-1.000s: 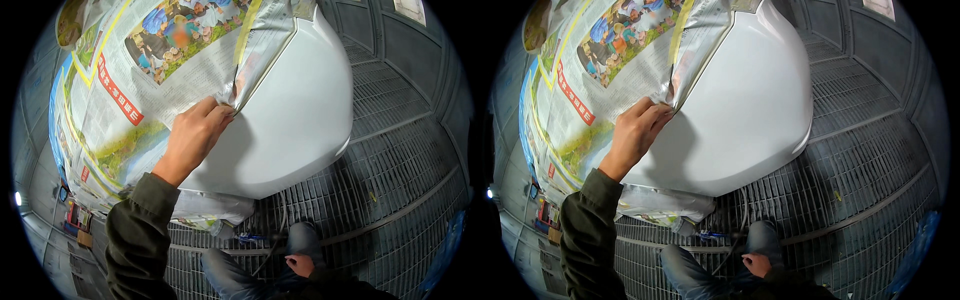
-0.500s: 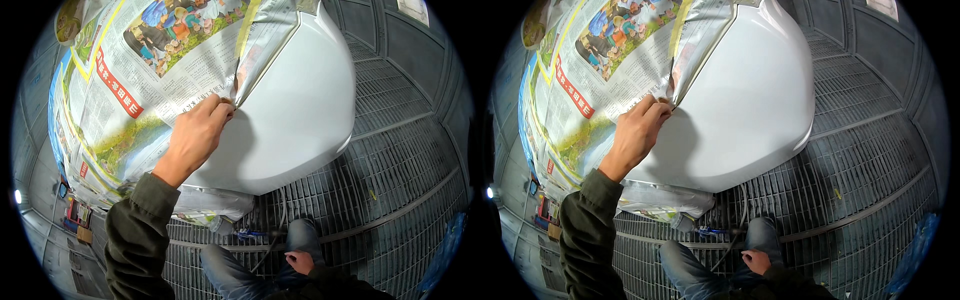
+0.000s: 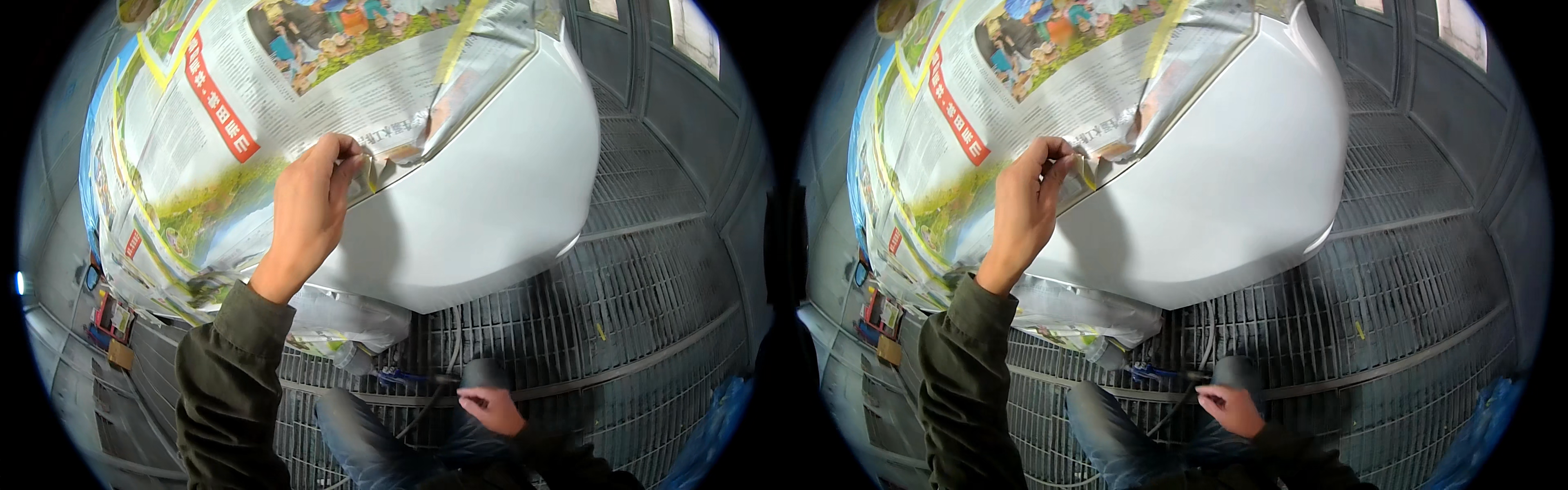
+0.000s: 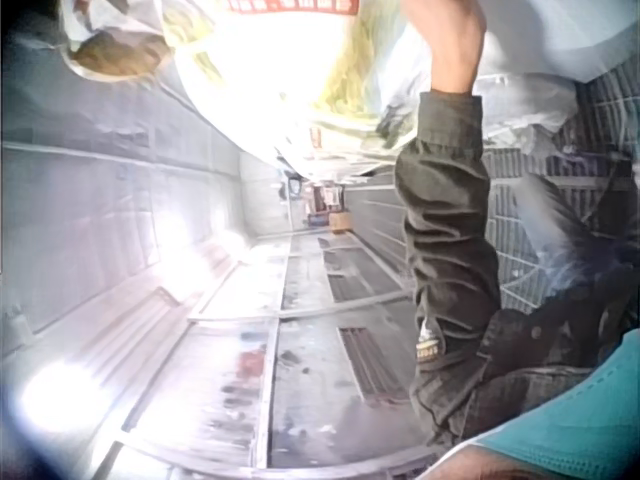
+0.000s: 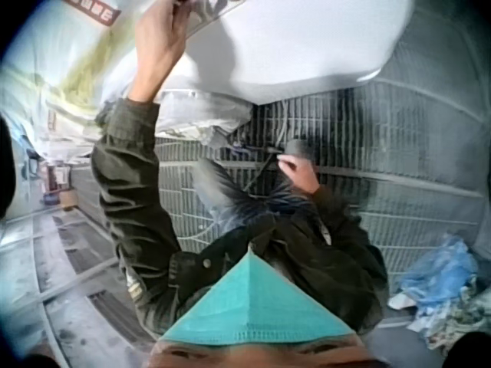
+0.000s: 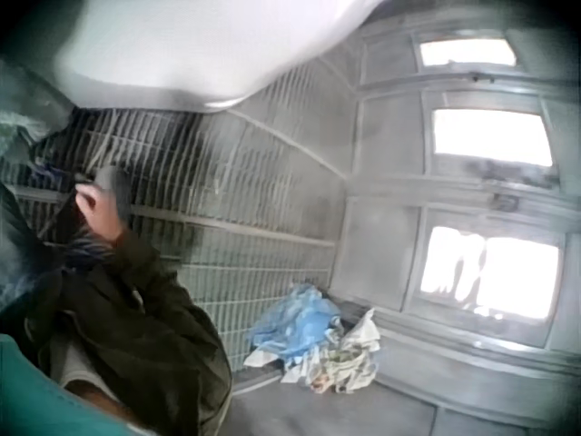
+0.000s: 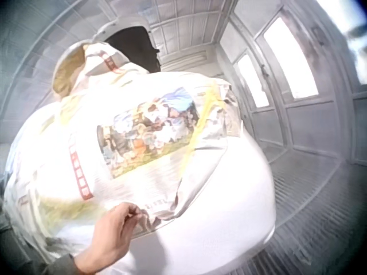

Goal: The person uses a spray gun to apply white paint to the rear of a car in a paint booth. They then remove newspaper and masking tape from the painted surface and reapply masking tape to secure newspaper over the rear window and trunk area.

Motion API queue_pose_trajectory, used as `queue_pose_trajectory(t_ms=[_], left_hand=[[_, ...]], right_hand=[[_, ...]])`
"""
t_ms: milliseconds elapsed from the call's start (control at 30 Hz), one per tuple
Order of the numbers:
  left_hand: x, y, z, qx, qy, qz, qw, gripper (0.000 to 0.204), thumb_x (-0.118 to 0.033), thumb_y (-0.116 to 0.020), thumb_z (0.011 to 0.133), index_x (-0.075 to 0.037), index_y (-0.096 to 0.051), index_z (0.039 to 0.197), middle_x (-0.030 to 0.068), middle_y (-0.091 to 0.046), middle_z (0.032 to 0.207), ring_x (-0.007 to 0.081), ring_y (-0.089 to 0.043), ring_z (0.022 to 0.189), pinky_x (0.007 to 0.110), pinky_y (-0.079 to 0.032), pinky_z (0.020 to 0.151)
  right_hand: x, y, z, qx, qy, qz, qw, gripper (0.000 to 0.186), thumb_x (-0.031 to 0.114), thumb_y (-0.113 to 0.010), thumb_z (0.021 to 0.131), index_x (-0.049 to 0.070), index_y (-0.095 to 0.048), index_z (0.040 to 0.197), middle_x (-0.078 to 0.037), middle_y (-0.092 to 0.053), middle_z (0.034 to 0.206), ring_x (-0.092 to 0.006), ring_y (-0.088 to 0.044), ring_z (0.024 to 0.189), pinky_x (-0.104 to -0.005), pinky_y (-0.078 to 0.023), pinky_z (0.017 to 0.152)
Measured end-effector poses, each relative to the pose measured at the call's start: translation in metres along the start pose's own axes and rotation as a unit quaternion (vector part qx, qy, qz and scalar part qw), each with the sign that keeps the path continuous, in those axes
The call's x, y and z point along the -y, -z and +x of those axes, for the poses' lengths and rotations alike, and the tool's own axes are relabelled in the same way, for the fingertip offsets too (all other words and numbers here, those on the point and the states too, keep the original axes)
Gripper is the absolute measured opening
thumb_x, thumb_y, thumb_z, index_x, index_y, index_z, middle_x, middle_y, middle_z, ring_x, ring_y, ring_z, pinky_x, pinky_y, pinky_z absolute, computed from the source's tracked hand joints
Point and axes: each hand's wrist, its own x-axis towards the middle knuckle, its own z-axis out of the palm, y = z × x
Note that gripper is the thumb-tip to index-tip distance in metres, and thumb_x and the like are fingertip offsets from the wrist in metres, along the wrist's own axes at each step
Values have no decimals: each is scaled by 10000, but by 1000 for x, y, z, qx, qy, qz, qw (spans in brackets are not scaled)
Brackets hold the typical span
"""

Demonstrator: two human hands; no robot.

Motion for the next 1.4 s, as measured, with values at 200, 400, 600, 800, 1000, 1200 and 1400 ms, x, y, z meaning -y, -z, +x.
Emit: queue_pose_trajectory(t_ms=[200, 400, 600, 800, 1000, 1200, 1400], left_hand=[[4, 9, -1, 31, 104, -105, 989, 104, -73, -590, 956, 22, -552, 941, 14, -557, 760, 86, -448, 675, 242, -417, 632], [25, 27, 4, -20, 120, -145, 982, 84, -87, -596, 957, -11, -570, 932, -39, -527, 748, 44, -440, 647, 209, -382, 581], [63, 74, 10, -33, 103, -227, 968, 77, -133, -582, 975, -57, -586, 967, -62, -531, 734, 17, -439, 614, 184, -345, 528], [77, 110, 6, -16, 50, -303, 951, 141, -173, -580, 988, -39, -593, 1032, -49, -551, 789, 20, -462, 677, 184, -367, 587], [87, 144, 2, -11, -26, -259, 966, 172, -171, -588, 984, -23, -595, 1072, -23, -572, 864, 45, -497, 764, 196, -406, 685], [58, 138, -19, -217, 71, -247, 942, 257, -166, -565, 987, -28, -544, 1203, 33, -622, 969, 88, -564, 819, 222, -473, 730], [39, 93, -38, -244, 0, 65, 968, 273, -147, -769, 800, -18, -635, 1000, 30, -669, 836, 102, -619, 741, 252, -505, 670]], right_hand=[[199, 74, 102, -117, 337, -214, 909, 198, 103, -712, 828, 36, -684, 1013, -90, -644, 843, -189, -611, 642, -326, -501, 598], [309, 87, 182, -201, 494, -310, 787, 249, 55, -743, 772, 33, -692, 1015, -57, -616, 805, -127, -524, 566, -265, -437, 529], [358, 90, 217, -140, 518, -346, 770, 247, 108, -734, 798, 30, -700, 1030, -51, -623, 806, -129, -519, 584, -257, -437, 550], [406, 43, 241, -93, 567, -443, 688, 318, 230, -689, 875, 29, -680, 1122, -57, -659, 887, -119, -579, 768, -280, -478, 737], [452, 0, 228, 66, 385, -459, 798, 278, 274, -656, 797, 15, -717, 720, -165, -662, 649, -279, -683, 649, -380, -524, 641], [462, -14, 225, 49, 328, -430, 839, 237, 216, -653, 784, 2, -709, 699, -167, -667, 646, -265, -672, 612, -362, -523, 629], [471, -33, 214, -28, 413, -462, 784, 241, 178, -647, 760, -50, -680, 688, -232, -651, 661, -310, -679, 649, -383, -528, 644]])
